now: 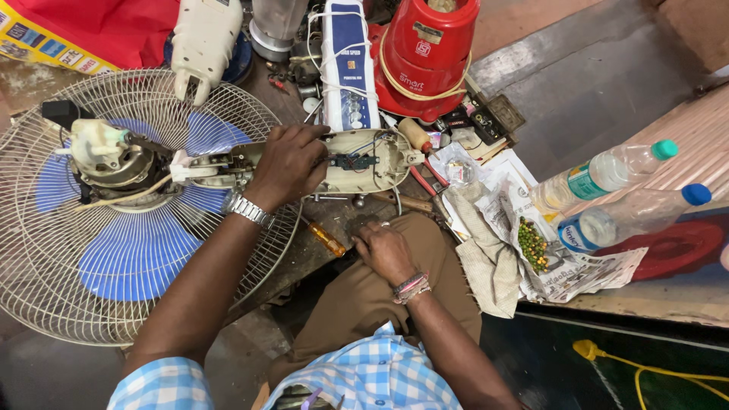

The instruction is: The person uses a screwdriver to remove screws from the back cover of a standing fan, detaches the cover, and then manipulates the internal wiring and components. The person continues to adjust wires and parts inside the fan housing.

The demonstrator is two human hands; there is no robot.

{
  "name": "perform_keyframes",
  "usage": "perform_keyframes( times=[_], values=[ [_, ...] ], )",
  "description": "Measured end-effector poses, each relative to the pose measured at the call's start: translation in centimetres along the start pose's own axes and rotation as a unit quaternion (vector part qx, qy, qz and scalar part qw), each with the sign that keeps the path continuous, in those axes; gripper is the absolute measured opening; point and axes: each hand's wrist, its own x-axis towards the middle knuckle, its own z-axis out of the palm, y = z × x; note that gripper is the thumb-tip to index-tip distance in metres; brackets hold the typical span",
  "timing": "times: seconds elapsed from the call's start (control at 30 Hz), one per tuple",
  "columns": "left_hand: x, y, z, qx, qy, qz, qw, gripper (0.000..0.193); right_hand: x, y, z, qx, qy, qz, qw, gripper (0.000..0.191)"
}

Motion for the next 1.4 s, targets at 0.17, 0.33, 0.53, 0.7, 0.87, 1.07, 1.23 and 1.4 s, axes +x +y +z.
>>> perform_keyframes(
  times=[0.17, 0.33, 0.53, 0.7, 0.87, 1.07, 1.23, 1.4],
  values=[
    [-0.1, 0.3, -0.3, 0.018, -0.016, -0.005, 1.0, 0.033, 0.1, -0.1, -0.2, -0.007, -0.001, -0.002, 1.0, 0.017],
    [0.1, 0.5, -0.8, 0.015, -0.025, -0.012, 1.0, 0.034, 0.0, 0.1, 0.0, -0.011, -0.006, -0.002, 1.0, 0.018],
    [0.1, 0.8, -1.1, 0.024, -0.025, -0.013, 0.999, 0.033, 0.2, 0.3, 0.0, 0.105, 0.084, 0.011, 0.991, 0.016],
    [-0.2, 1.1, -1.4, 0.012, -0.002, -0.002, 1.0, 0.032, 3.0, 0.6, -1.9, 0.064, 0.236, -0.01, 0.97, 0.013],
    [-0.2, 1.4, -1.7, -0.001, 0.003, -0.002, 1.0, 0.03, 6.5, 0.2, -3.6, 0.009, 0.21, 0.033, 0.977, 0.019],
    [-0.2, 1.6, -1.6, -0.001, -0.001, -0.017, 1.0, 0.027, 7.9, -0.7, -3.6, -0.028, 0.222, 0.003, 0.975, 0.022],
    [-0.2, 1.6, -1.6, -0.001, -0.005, -0.01, 1.0, 0.03, 8.1, -0.3, -3.8, -0.052, 0.225, 0.002, 0.973, 0.012],
    [-0.2, 1.7, -1.7, 0.012, -0.001, -0.008, 1.0, 0.034, 9.3, 1.0, -4.8, -0.016, 0.25, 0.026, 0.968, 0.013]
  ],
)
